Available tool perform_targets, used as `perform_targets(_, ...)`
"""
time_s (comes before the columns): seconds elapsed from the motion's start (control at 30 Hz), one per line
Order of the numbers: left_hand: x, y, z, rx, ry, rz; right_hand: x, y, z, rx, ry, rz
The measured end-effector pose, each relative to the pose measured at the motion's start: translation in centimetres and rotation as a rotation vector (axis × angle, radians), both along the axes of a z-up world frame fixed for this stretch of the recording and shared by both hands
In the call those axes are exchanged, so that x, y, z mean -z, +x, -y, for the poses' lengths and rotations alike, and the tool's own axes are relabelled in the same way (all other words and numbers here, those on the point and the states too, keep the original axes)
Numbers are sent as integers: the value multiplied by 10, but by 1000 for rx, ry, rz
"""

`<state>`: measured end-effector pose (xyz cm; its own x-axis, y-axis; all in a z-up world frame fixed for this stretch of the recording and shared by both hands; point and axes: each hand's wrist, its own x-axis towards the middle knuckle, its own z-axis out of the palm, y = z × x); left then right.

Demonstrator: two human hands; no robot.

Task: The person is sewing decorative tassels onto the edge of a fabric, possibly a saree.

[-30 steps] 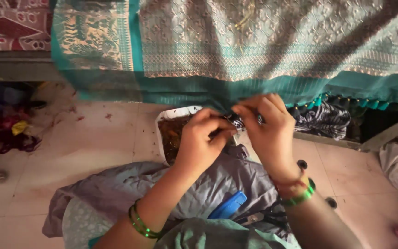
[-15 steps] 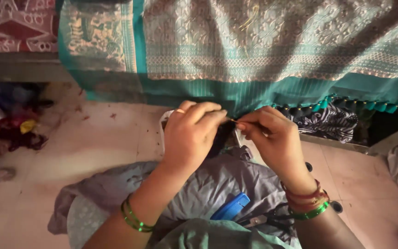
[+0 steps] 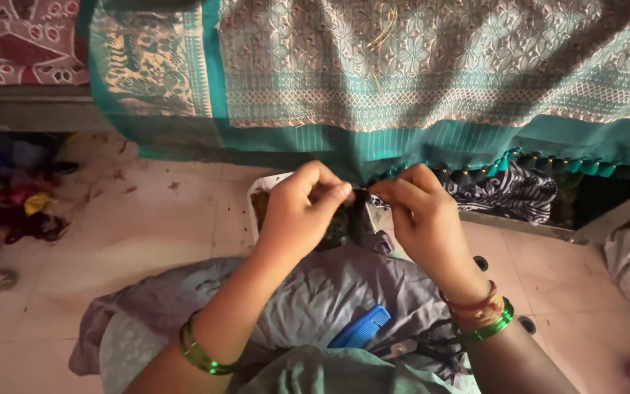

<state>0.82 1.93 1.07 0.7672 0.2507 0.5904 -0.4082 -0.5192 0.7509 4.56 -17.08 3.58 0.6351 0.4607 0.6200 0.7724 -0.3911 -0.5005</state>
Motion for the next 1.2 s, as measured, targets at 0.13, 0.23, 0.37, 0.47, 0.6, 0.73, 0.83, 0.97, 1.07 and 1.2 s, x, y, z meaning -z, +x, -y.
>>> perform_targets(0.13,-7,-2,7,388,-659,-287,0,-10,1,25,-24,3)
perform_targets(0.23,-5,-3,12,338,-463,-116,-19,-19,-1,31,-43,60)
perform_targets(0.37,-6,-7,17,255,-60,159,-52,-22,-12,49,-50,296)
perform_targets(0.47,-5,-7,18,216,-181,68,-39,-13,-16,-20,61,181)
perform_targets(0.6,9,-7,10,273,-392,127,-38,-16,-29,-94,165,-67)
perform_targets(0.73,15,-8,8,376,-911,-284,-35,-20,-32,-62,6,256)
perform_targets(0.83,-6,-19,11,159,-513,-126,-36,-18,-33,-29,-87,433)
perform_targets(0.97,-31,-28,11,-153,433,279,-25,-10,-29,8,-4,236)
perform_targets(1.07,-18,-16,13,-20,170,254,-8,-1,-15,-63,253,-224)
perform_targets(1.2,-7,-11,3,404,-366,-5,-15,-12,-6,-137,363,-527)
